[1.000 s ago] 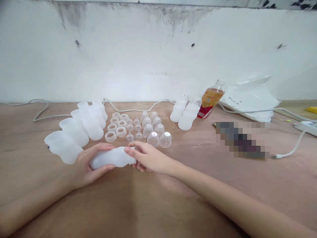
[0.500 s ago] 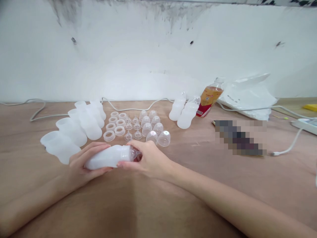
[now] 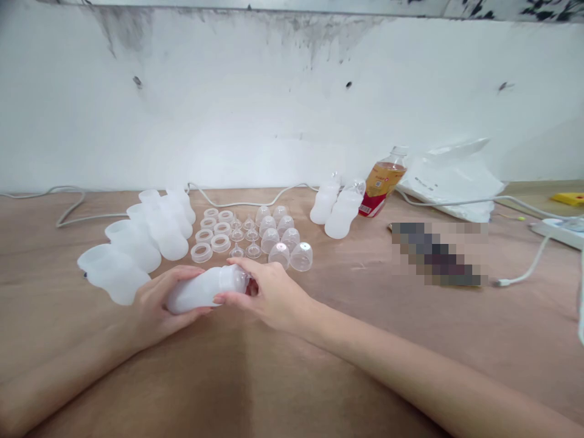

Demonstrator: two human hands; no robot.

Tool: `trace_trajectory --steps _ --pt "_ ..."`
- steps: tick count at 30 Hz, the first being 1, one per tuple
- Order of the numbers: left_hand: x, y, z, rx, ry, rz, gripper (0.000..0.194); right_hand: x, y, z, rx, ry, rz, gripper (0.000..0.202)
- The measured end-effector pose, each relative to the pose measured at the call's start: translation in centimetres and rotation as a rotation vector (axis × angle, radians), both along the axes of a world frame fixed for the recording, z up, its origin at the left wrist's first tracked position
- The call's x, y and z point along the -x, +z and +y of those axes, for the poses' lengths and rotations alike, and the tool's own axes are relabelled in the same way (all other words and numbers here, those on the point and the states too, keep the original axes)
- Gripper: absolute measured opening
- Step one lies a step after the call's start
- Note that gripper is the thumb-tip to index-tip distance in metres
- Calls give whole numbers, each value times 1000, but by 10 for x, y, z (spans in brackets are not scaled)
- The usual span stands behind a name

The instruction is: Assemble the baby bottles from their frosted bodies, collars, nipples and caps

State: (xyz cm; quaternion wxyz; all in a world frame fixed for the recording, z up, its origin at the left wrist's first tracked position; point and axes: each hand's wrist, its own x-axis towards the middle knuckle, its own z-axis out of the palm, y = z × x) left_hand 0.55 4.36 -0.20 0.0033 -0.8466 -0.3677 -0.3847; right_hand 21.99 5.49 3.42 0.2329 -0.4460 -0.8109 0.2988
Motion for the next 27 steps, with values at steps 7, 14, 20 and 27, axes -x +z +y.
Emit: trace_trajectory --steps 7,14,20,27 --pt "-2 0 -3 -49 -32 289 53 3 -4 -10 -101 -26 -88 55" --pt "-1 0 -5 -42 -50 283 56 3 -6 -12 -99 -74 17 57" --pt "1 3 -2 11 -256 211 56 -3 -4 -6 -169 142 108 41" --pt "2 7 -3 52 -336 226 54 -2 -3 -5 -105 121 147 48"
